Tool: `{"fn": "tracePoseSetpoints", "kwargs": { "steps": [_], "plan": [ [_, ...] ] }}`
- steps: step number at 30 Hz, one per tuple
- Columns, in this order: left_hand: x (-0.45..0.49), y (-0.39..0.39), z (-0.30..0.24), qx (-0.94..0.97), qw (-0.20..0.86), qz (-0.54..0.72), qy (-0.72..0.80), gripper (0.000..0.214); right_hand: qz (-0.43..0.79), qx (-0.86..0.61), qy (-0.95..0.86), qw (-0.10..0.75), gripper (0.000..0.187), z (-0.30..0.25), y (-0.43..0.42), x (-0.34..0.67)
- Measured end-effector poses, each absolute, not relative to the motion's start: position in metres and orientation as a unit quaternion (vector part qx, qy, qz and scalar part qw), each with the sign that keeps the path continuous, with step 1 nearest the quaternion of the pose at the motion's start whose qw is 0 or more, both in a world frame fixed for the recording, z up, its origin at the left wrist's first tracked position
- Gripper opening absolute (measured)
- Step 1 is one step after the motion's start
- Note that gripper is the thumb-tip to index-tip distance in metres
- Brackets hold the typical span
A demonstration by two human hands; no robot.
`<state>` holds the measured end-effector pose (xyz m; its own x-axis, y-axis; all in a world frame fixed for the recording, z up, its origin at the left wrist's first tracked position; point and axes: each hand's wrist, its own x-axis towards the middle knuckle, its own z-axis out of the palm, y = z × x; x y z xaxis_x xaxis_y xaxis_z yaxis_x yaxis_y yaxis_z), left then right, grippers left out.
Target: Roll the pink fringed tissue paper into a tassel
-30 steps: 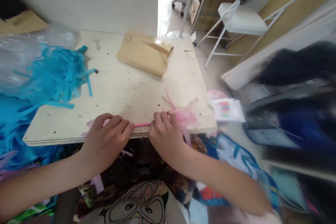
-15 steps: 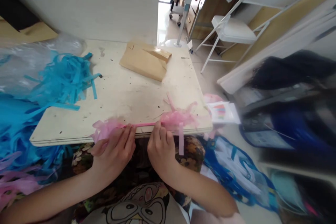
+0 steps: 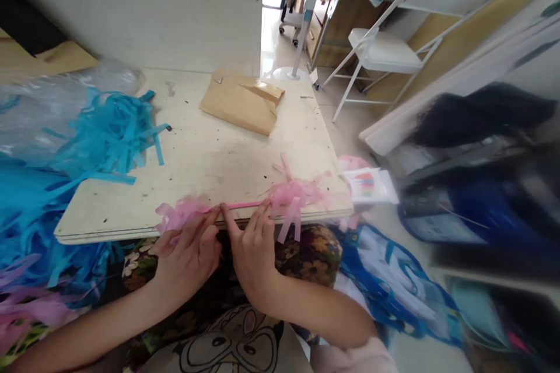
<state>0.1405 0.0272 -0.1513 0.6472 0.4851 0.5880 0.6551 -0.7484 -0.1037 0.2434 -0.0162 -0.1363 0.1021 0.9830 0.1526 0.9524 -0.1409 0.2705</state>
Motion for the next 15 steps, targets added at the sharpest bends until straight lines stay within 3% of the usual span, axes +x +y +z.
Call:
{"fn": "tracePoseSetpoints", "kwargs": {
  "steps": [5, 15],
  "plan": [
    [0.14, 0.028, -0.155, -0.889, 0.17, -0.276, -0.324, 0.014, 0.179, 0.74, 0.643, 0.077, 0.061, -0.143, -0.013, 0.242],
    [0.135, 0.031, -0.151, -0.895, 0.2, -0.258, -0.304, 0.014, 0.265, 0.685, 0.672, 0.087, 0.042, -0.139, -0.016, 0.267]
  ]
}}
